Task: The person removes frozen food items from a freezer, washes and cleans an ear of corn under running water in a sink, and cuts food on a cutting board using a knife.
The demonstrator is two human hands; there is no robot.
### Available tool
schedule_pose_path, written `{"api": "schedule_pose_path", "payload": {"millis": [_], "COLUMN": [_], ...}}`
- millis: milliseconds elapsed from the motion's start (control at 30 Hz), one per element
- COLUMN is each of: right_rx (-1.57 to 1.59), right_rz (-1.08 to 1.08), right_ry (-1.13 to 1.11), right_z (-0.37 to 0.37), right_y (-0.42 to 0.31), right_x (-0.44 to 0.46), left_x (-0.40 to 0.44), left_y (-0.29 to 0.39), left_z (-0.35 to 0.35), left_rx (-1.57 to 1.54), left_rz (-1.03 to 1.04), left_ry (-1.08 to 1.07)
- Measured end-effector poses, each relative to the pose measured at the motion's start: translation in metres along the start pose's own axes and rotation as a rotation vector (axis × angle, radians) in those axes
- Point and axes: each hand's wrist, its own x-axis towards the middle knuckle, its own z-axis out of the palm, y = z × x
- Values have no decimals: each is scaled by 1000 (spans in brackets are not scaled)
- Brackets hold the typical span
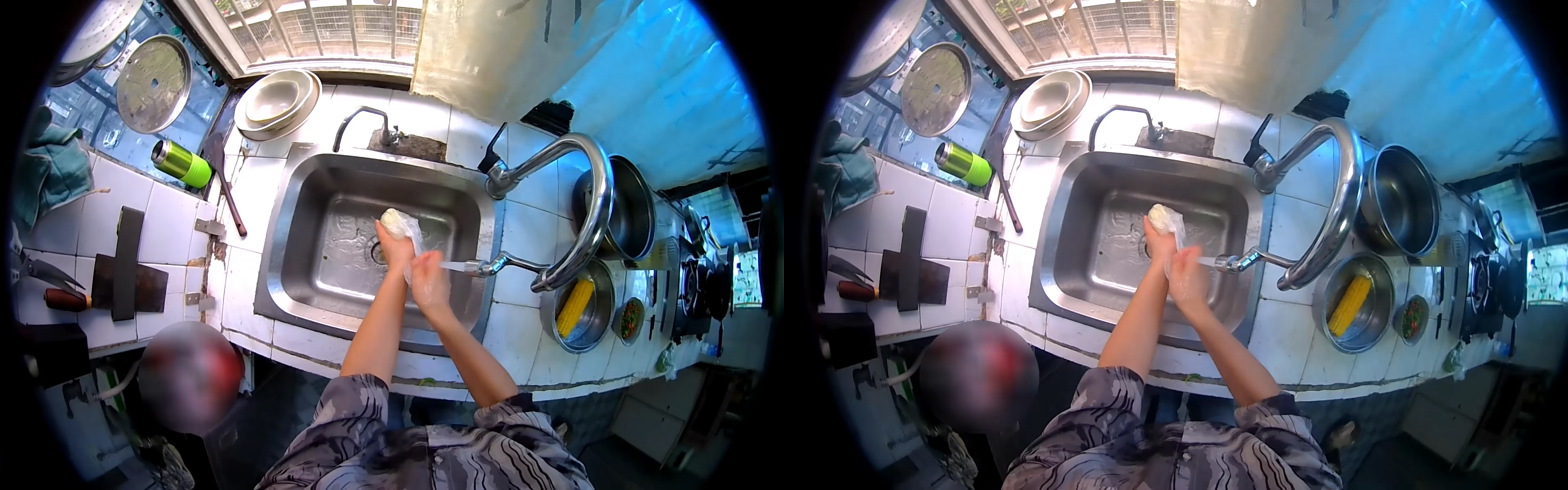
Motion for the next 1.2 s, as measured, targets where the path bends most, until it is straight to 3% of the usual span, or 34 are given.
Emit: {"api": "schedule_pose_path", "payload": {"millis": [67, 100, 167, 233, 267, 367, 433, 533, 567, 667, 733, 900, 967, 1000, 1067, 1200], "right_rx": [65, 63, 106, 216, 331, 215, 100, -186, -349, -447, -502, -566, 15, 15, 547, 483], "right_rz": [-256, -256, -10, 99, 201, 117, 129, 73, 3, -183, -122, 54, -215, -224, -178, -115], "right_ry": [167, 171, -75, -147, -223, -231, -266, -347, -385, -289, -311, -511, -337, -343, -261, -386], "right_z": [7, 6, 3, -5, -7, -5, -4, -17, -20, -21, -33, -27, -9, -4, 7, -8], "right_y": [16, 18, 20, 18, 16, 22, 43, 50, 46, 43, 21, 31, 54, 55, 56, 39], "right_x": [-1, -3, -4, -2, 2, 6, 21, 33, 34, 36, 38, 51, 45, 45, 43, 48], "left_x": [0, 1, 17, 20, 22, 29, 29, 27, 26, 24, 20, 20, 27, 28, 25, 15], "left_y": [12, 15, -16, -5, 1, -1, 3, 13, 15, 9, 11, 9, -1, 0, -1, 19], "left_z": [-4, -8, -4, -8, -9, -8, -13, -30, -31, -30, -34, -45, -47, -48, -52, -74], "left_rx": [69, 143, 129, -355, -385, -485, -474, -734, -734, -766, -746, -971, -1133, -1139, -1137, -1090], "left_rz": [-49, -101, -80, -336, -358, -468, -387, -390, -390, -313, -223, -268, -519, -511, -493, -434], "left_ry": [-51, -95, -76, -129, -158, -172, -223, -463, -460, -342, -183, -179, -264, -259, -350, -390]}}
